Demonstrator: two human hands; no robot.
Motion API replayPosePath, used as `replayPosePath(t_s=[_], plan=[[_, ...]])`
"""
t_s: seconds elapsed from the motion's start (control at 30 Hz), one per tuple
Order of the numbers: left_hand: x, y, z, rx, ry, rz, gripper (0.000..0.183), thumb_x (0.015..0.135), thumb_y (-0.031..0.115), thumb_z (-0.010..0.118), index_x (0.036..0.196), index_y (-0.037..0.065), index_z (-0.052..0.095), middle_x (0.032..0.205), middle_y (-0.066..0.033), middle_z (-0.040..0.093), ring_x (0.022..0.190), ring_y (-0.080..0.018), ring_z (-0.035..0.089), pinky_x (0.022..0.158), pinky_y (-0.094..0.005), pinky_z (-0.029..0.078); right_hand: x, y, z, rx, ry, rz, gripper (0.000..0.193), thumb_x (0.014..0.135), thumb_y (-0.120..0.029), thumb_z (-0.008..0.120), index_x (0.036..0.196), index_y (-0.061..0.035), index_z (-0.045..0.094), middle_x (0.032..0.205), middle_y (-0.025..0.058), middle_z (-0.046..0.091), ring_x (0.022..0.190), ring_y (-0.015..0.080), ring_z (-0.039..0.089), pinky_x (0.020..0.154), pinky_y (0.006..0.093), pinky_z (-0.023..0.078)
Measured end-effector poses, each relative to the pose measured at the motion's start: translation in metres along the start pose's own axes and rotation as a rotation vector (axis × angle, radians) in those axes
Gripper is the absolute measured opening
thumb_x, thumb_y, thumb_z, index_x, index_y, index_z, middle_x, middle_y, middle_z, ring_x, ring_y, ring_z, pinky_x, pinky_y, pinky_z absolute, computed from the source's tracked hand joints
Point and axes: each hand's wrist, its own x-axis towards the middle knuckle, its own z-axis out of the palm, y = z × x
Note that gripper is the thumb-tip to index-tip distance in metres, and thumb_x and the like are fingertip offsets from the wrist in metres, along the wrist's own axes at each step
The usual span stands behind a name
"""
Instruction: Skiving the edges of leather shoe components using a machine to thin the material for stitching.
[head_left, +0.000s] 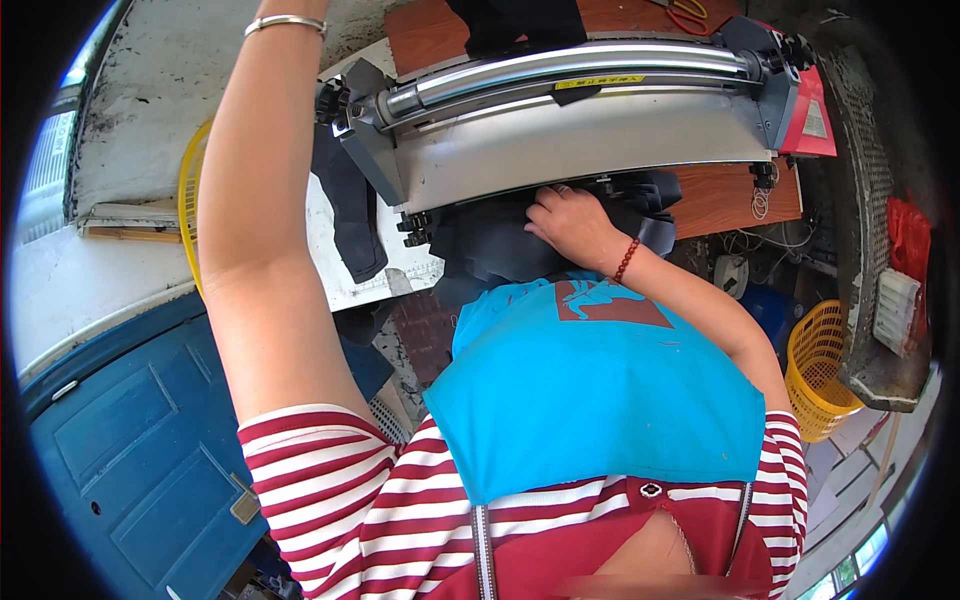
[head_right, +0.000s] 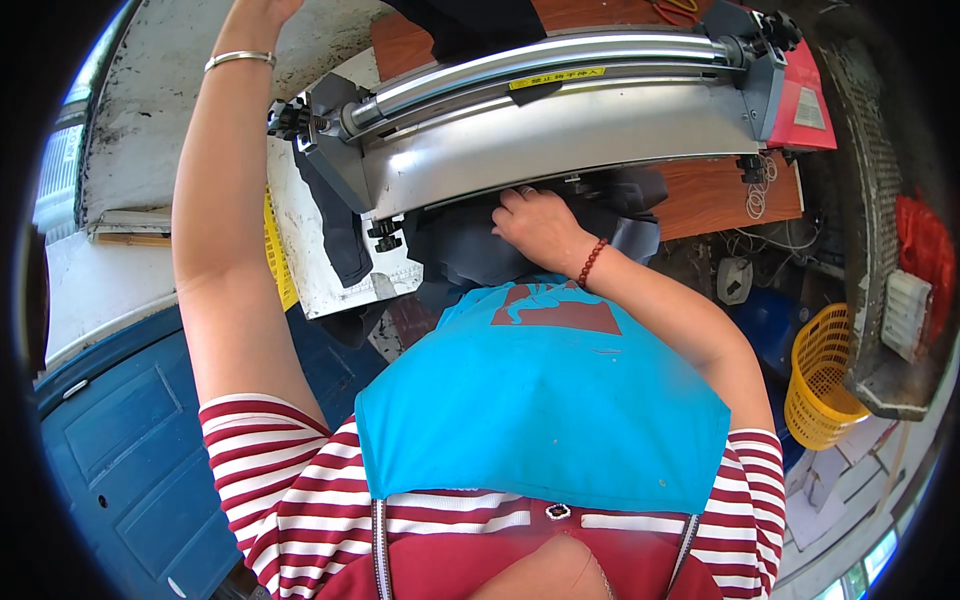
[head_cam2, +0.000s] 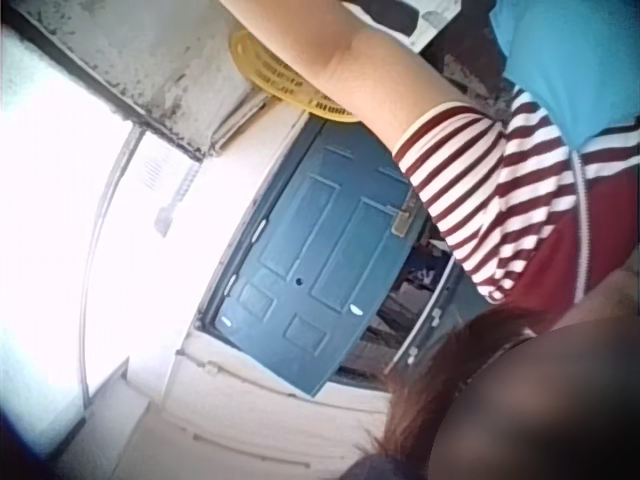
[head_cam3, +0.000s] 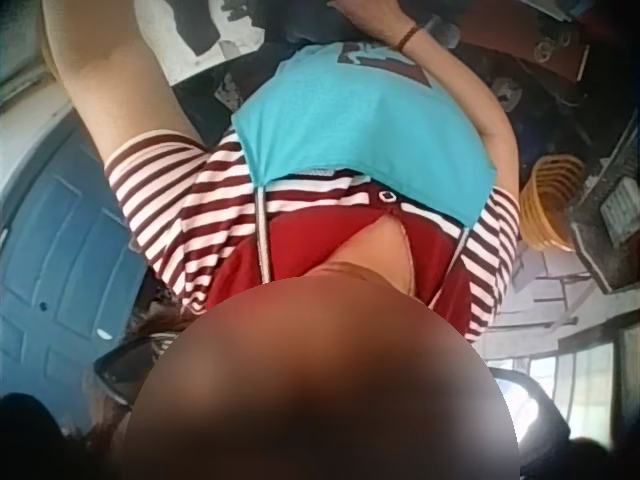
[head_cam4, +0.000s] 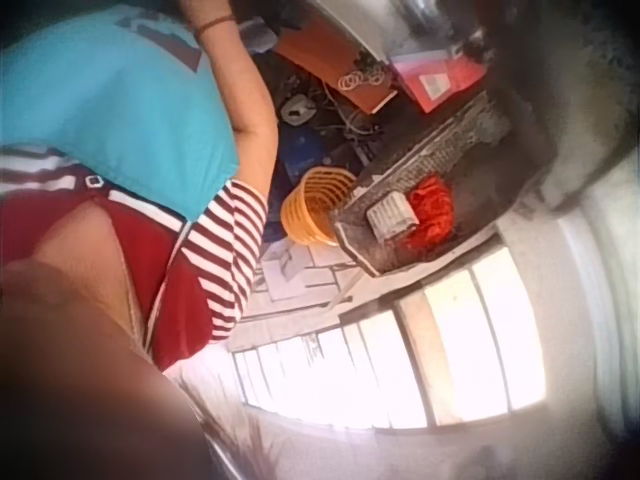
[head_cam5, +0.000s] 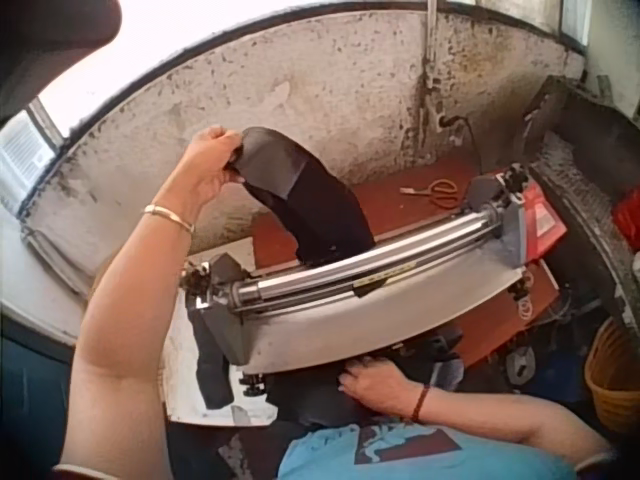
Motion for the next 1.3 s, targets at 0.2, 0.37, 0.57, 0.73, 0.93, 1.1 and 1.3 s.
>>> replayPosePath(t_s=[0.2, 0.37, 0.57, 0.73, 0.93, 1.1, 1.3], plan=[[-0.011, 0.029, -0.022, -0.141, 0.092, 0.099, 0.018, 0.103, 0.008, 0.050, 0.110, 0.004, 0.066, 0.086, -0.0055, 0.063, 0.069, -0.0170, 0.062, 0.055, -0.0325, 0.058, -0.002, 0.003, -0.005, -0.085, 0.114, -0.171, 0.010, 0.084, -0.021, 0.071, 0.084, -0.0119, 0.068, 0.081, 0.0032, 0.057, 0.079, 0.0209, 0.061, 0.067, 0.0346, 0.051], [-0.018, 0.026, -0.002, -0.059, 0.154, 0.166, 0.022, 0.102, 0.008, 0.052, 0.102, 0.000, 0.073, 0.092, -0.0077, 0.068, 0.073, -0.0170, 0.065, 0.057, -0.0322, 0.058, -0.002, 0.005, -0.008, -0.114, 0.172, -0.197, 0.010, 0.084, -0.020, 0.071, 0.089, -0.0116, 0.069, 0.081, 0.0022, 0.057, 0.078, 0.0199, 0.061, 0.066, 0.0339, 0.050], [-0.007, -0.011, 0.025, 0.075, 0.113, 0.089, 0.025, 0.095, 0.004, 0.063, 0.117, -0.004, 0.072, 0.098, -0.0124, 0.071, 0.076, -0.0168, 0.067, 0.059, -0.0320, 0.060, 0.000, 0.005, -0.004, -0.031, 0.113, -0.099, 0.016, 0.085, -0.022, 0.071, 0.097, -0.0113, 0.071, 0.089, 0.0035, 0.059, 0.087, 0.0213, 0.062, 0.079, 0.0369, 0.050], [0.014, -0.049, 0.021, 0.056, 0.182, -0.051, 0.031, 0.091, -0.007, 0.058, 0.119, -0.003, 0.072, 0.107, -0.0177, 0.071, 0.076, -0.0230, 0.068, 0.055, -0.0322, 0.062, -0.002, 0.003, 0.000, -0.080, 0.002, -0.129, 0.022, 0.084, -0.023, 0.074, 0.103, -0.0127, 0.071, 0.094, 0.0045, 0.060, 0.093, 0.0220, 0.061, 0.081, 0.0392, 0.050], [0.013, -0.059, 0.019, 0.176, 0.186, -0.016, 0.032, 0.090, -0.010, 0.052, 0.108, -0.001, 0.077, 0.094, -0.0177, 0.073, 0.062, -0.0236, 0.067, 0.050, -0.0316, 0.059, 0.005, -0.004, -0.026, 0.181, 0.189, -0.093, 0.009, 0.088, -0.016, 0.069, 0.095, -0.0091, 0.070, 0.085, 0.0065, 0.063, 0.080, 0.0252, 0.064, 0.072, 0.0369, 0.051], [-0.021, -0.091, 0.063, 0.687, 0.104, 0.785, 0.017, 0.090, -0.003, 0.061, 0.092, -0.001, 0.078, 0.090, -0.0204, 0.071, 0.091, -0.0270, 0.069, 0.076, -0.0460, 0.056, 0.006, 0.018, -0.083, 0.748, 0.195, 0.713, 0.014, 0.096, -0.010, 0.066, 0.108, -0.0027, 0.066, 0.087, 0.0128, 0.072, 0.074, 0.0226, 0.070, 0.069, 0.0329, 0.054], [-0.052, -0.134, 0.101, 0.742, -0.562, 0.173, 0.024, 0.086, 0.019, 0.062, 0.086, 0.004, 0.080, 0.090, -0.0239, 0.073, 0.088, -0.0386, 0.069, 0.083, -0.0440, 0.054, 0.031, 0.058, -0.085, 0.820, 0.282, 0.755, 0.016, 0.096, -0.009, 0.065, 0.111, -0.0008, 0.065, 0.089, 0.0148, 0.073, 0.079, 0.0189, 0.070, 0.071, 0.0318, 0.054]])
